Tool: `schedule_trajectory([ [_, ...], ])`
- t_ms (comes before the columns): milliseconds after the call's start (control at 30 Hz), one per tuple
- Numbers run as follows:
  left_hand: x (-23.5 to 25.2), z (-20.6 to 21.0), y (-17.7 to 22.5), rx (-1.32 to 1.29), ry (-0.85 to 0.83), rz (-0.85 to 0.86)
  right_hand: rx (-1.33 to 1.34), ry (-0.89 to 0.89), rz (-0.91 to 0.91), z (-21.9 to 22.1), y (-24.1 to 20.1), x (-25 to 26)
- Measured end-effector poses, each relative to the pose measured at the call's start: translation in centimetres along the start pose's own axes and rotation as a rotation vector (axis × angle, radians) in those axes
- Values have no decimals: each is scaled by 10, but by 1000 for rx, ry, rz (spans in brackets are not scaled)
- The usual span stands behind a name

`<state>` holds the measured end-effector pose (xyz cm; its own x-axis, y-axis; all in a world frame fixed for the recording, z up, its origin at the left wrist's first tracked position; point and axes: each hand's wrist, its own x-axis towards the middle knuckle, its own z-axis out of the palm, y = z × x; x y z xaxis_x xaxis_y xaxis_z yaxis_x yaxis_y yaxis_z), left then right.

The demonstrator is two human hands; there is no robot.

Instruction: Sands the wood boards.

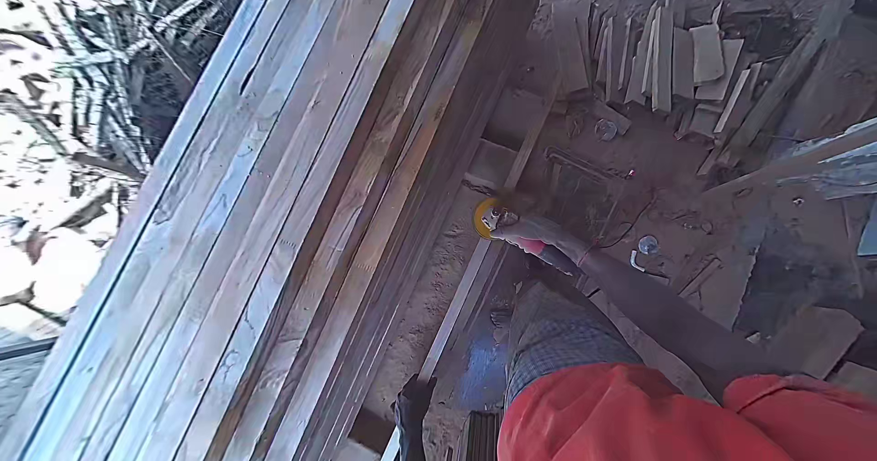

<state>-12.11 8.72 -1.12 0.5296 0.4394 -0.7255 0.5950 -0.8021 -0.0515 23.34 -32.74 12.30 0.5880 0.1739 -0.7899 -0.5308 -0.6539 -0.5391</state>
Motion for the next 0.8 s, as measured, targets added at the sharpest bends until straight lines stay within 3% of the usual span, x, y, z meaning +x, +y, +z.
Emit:
schedule_trajectory([
  [133, -9, -2, 12, -16, -8, -57, 197, 158, 52, -95, -33, -10],
  [233, -24, -37, 67, -42, -83, -145, 270, 213, 63, -156, -32, 42],
  [433, -53, -91, 124, -34, -180, -202, 441, 260, 39, -256, -19, 114],
  [533, -38, -47, 94, -43, 24, -165, 479, 367, 67, -294, -33, 111],
  [633, -17, -48, 79, -18, -230, -244, 490, 499, 95, -318, -40, 108],
  [700, -2, -21, 58, 6, -134, -224, 490, 513, 97, -326, -30, 110],
  [800, 5, -21, 67, 87, -173, -245, 448, 414, 120, -313, -26, 112],
])
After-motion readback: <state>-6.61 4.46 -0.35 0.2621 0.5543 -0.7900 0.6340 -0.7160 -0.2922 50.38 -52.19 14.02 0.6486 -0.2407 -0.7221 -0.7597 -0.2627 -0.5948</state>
